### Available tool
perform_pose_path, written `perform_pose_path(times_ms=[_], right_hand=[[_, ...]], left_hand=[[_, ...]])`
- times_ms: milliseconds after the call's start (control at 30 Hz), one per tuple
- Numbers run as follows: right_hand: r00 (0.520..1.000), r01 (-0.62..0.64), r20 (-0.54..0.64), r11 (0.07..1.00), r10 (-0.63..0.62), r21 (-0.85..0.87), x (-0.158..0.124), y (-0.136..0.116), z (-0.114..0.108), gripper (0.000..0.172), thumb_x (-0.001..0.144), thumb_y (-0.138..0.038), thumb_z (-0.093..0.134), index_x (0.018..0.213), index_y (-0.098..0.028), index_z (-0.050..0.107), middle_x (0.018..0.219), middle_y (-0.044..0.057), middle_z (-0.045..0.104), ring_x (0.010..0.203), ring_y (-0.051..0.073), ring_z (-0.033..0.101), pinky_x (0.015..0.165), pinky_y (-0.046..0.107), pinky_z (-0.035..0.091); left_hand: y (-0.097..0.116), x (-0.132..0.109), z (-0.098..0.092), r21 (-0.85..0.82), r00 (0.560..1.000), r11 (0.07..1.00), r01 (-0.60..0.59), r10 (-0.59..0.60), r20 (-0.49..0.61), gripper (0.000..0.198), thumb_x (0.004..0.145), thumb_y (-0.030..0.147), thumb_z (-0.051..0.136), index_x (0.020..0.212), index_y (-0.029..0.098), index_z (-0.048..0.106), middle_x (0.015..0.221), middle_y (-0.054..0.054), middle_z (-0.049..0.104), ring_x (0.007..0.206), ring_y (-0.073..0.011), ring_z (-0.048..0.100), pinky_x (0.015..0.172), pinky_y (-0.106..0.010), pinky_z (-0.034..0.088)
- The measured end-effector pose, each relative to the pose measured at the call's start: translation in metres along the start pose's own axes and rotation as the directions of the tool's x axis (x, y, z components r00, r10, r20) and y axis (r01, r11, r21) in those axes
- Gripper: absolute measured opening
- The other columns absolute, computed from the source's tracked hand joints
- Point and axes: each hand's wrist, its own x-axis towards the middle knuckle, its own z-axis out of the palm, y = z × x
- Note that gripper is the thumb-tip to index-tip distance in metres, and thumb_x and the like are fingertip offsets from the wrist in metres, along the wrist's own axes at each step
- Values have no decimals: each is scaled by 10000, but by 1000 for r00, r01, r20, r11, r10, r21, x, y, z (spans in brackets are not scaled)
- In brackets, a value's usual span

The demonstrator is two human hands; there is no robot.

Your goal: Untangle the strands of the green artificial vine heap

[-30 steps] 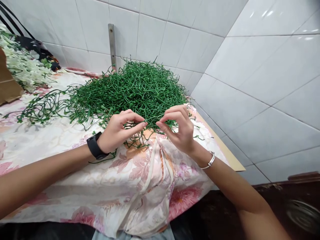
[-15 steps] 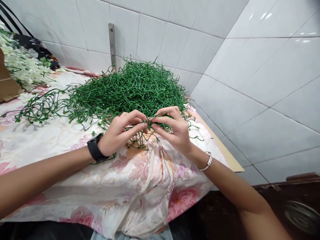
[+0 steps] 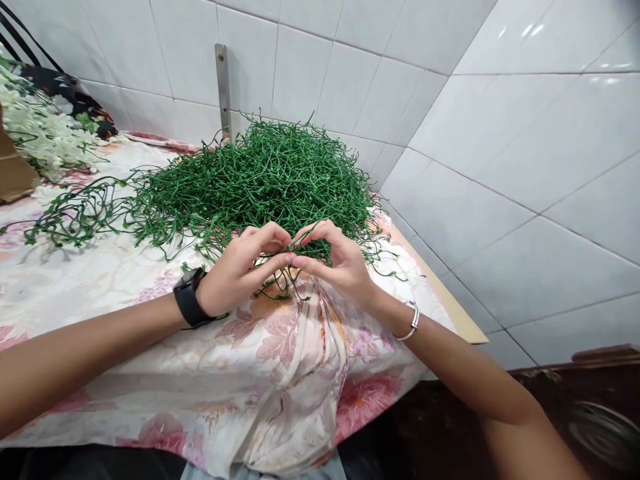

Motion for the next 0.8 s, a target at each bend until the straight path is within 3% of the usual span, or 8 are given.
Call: perform_pose_path(times_ms=[167,300,433,633,800], right_hand=[[997,-67,44,993,62,102,0,-1,1,130,740,-262,611,793,-193,514,855,15,563,853,135,534,797,314,429],[999,-31,41,997,28,74,2,-2,-2,130,738,-259,612,769,-179,514,839,15,564,820,126,536,766,306,430],[999,23,45,999,-21,-39,3,-5,-6,121,738,-253,612,758,-179,518,863,26,604,837,140,557,774,330,425],[988,94,-91,953,-125,-287,0,-2,-7,87,735,-215,605,772,-185,532,777,7,625,751,126,567,749,305,419],[972,196,-45,896,-232,-400,2,-3,-9,61,771,-185,562,830,-193,550,807,1,644,745,122,576,789,324,379]], left_hand=[[3,-1,-1,138,989,979,-147,141,46,102,850,231,430,936,181,452,885,-24,569,839,-144,545,759,-283,414],[6,-1,-2,198,971,951,-238,228,70,112,849,185,431,953,176,473,917,-29,582,854,-136,528,764,-262,393],[5,-1,-3,165,982,968,-188,182,46,116,855,202,434,943,176,503,923,-37,579,855,-140,514,756,-260,392],[4,0,-3,124,989,984,-127,135,-59,114,840,185,455,914,166,539,858,-39,579,823,-134,521,723,-243,412],[4,0,-3,103,989,991,-83,95,-115,128,839,202,455,937,164,529,851,-26,594,784,-122,539,711,-230,417]])
